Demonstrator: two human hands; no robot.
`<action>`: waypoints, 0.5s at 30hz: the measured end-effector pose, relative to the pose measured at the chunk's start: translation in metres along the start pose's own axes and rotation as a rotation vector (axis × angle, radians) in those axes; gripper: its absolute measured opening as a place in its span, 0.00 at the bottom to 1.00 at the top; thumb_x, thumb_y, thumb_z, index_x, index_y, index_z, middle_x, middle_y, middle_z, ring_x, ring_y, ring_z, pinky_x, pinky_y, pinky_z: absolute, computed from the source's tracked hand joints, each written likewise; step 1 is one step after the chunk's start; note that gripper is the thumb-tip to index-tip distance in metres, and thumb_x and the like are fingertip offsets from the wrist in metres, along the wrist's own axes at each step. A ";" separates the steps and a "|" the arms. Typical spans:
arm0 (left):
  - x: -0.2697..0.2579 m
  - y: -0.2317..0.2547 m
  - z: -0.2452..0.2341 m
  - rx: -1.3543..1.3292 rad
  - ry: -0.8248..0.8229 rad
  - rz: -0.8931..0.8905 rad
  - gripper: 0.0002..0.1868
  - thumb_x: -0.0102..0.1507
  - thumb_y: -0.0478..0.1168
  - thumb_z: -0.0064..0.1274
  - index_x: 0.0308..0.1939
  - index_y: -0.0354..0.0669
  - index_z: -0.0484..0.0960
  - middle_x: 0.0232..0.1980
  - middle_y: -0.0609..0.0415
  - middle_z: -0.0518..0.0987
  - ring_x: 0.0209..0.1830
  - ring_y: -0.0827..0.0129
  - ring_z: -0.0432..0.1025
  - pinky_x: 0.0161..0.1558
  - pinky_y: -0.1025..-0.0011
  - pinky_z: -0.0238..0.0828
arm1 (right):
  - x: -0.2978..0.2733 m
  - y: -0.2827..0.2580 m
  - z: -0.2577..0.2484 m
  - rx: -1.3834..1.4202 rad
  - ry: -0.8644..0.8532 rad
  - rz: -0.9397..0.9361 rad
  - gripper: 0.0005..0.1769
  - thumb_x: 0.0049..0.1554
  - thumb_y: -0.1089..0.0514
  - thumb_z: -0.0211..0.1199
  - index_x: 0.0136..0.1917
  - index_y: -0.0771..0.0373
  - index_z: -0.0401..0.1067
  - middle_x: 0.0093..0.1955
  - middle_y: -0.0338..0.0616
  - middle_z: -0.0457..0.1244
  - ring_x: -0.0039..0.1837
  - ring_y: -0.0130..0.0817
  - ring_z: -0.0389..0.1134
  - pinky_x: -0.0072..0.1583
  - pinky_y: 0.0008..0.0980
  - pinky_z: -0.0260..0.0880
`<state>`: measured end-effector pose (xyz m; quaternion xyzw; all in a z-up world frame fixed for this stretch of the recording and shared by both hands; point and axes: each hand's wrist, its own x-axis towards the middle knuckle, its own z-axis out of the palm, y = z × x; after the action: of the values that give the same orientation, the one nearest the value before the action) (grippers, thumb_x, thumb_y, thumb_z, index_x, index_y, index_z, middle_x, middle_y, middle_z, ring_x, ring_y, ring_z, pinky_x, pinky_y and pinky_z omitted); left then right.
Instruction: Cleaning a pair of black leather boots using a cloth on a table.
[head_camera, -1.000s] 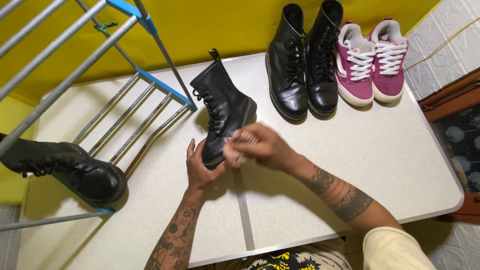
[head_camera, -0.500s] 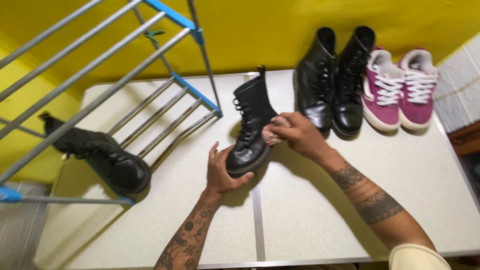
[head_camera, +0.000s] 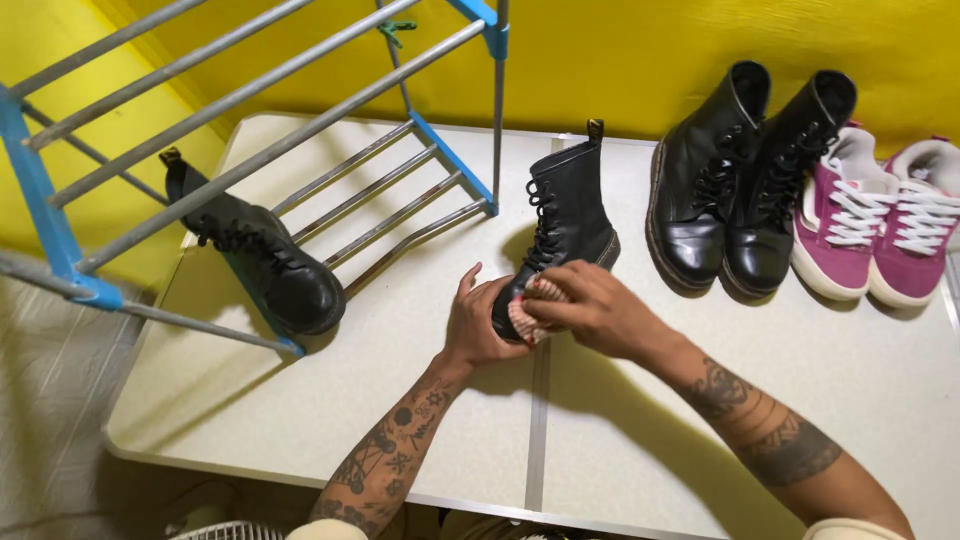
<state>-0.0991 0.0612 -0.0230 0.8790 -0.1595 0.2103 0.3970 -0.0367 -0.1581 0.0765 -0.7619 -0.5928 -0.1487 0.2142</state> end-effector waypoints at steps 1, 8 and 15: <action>0.001 0.004 -0.004 -0.003 -0.006 0.008 0.48 0.47 0.70 0.63 0.58 0.35 0.79 0.50 0.45 0.85 0.52 0.58 0.81 0.77 0.43 0.49 | -0.001 0.006 -0.004 -0.006 0.004 0.008 0.19 0.54 0.63 0.69 0.59 0.51 0.78 0.60 0.52 0.65 0.57 0.45 0.69 0.57 0.39 0.74; 0.004 0.014 -0.011 0.006 -0.030 -0.022 0.47 0.49 0.67 0.65 0.57 0.32 0.79 0.46 0.45 0.85 0.50 0.58 0.81 0.77 0.42 0.48 | -0.029 0.057 -0.027 -0.074 0.134 0.201 0.24 0.49 0.65 0.70 0.60 0.54 0.77 0.60 0.47 0.65 0.60 0.47 0.69 0.59 0.43 0.72; 0.007 0.018 -0.013 0.010 -0.026 0.015 0.44 0.50 0.65 0.66 0.56 0.33 0.78 0.46 0.47 0.85 0.50 0.59 0.81 0.78 0.43 0.46 | -0.037 0.066 -0.024 -0.082 0.106 0.235 0.24 0.52 0.65 0.69 0.61 0.54 0.77 0.63 0.47 0.66 0.62 0.45 0.68 0.61 0.42 0.74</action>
<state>-0.1049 0.0589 -0.0004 0.8825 -0.1701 0.2027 0.3887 0.0187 -0.2145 0.0700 -0.8252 -0.4809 -0.1868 0.2299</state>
